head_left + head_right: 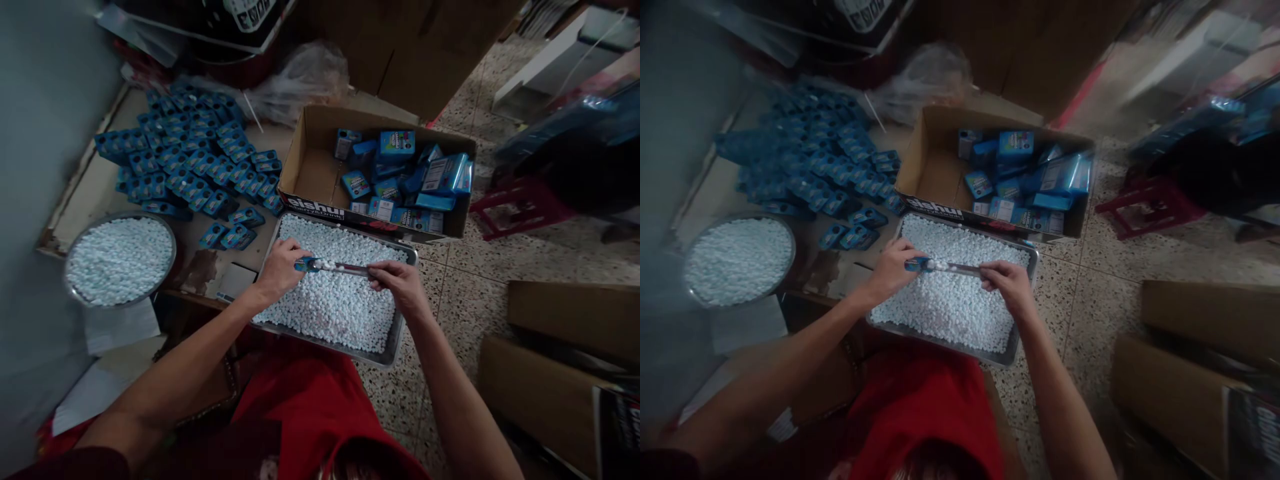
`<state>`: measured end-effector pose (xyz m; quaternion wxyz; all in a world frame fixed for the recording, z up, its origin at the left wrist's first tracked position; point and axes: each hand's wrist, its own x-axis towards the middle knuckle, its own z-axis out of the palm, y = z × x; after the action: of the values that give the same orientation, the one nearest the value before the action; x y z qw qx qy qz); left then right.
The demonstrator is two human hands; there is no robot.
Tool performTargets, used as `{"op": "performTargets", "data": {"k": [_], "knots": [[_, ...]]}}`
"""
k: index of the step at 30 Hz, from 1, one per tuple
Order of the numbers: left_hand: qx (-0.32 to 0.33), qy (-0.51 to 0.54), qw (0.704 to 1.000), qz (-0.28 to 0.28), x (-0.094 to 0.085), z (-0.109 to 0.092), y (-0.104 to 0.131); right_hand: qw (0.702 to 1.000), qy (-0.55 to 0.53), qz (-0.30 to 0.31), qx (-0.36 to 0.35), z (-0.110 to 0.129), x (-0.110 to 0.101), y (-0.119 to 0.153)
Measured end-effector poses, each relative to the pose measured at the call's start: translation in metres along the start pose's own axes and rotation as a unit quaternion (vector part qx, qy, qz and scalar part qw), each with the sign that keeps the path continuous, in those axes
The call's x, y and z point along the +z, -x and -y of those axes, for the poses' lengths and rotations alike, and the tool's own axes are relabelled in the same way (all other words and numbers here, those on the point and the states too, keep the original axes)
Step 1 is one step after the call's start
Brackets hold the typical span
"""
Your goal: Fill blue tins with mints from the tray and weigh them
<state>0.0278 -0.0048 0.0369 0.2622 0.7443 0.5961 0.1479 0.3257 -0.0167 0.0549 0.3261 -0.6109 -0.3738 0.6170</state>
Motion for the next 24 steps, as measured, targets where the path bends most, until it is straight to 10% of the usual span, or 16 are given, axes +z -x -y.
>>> {"op": "performTargets", "data": {"k": [5, 11, 15, 21, 24], "knots": [[-0.034, -0.002, 0.999, 0.004, -0.008, 0.005, 0.000, 0.993, 0.100, -0.021, -0.064, 0.025, 0.024, 0.000], [-0.071, 0.027, 0.996, -0.038, -0.026, 0.030, 0.009, 0.985, -0.097, 0.016, 0.145, -0.057, 0.004, -0.013], [-0.071, -0.030, 0.993, -0.090, -0.038, 0.046, 0.018, 0.979, -0.123, -0.059, 0.148, -0.110, -0.011, 0.003], [0.005, -0.013, 0.998, -0.059, -0.033, 0.048, 0.022, 0.977, -0.072, -0.141, 0.143, -0.121, -0.045, 0.045], [-0.083, 0.051, 0.991, -0.088, -0.029, 0.065, 0.024, 0.979, -0.043, -0.146, 0.136, -0.116, -0.053, 0.049]]}}
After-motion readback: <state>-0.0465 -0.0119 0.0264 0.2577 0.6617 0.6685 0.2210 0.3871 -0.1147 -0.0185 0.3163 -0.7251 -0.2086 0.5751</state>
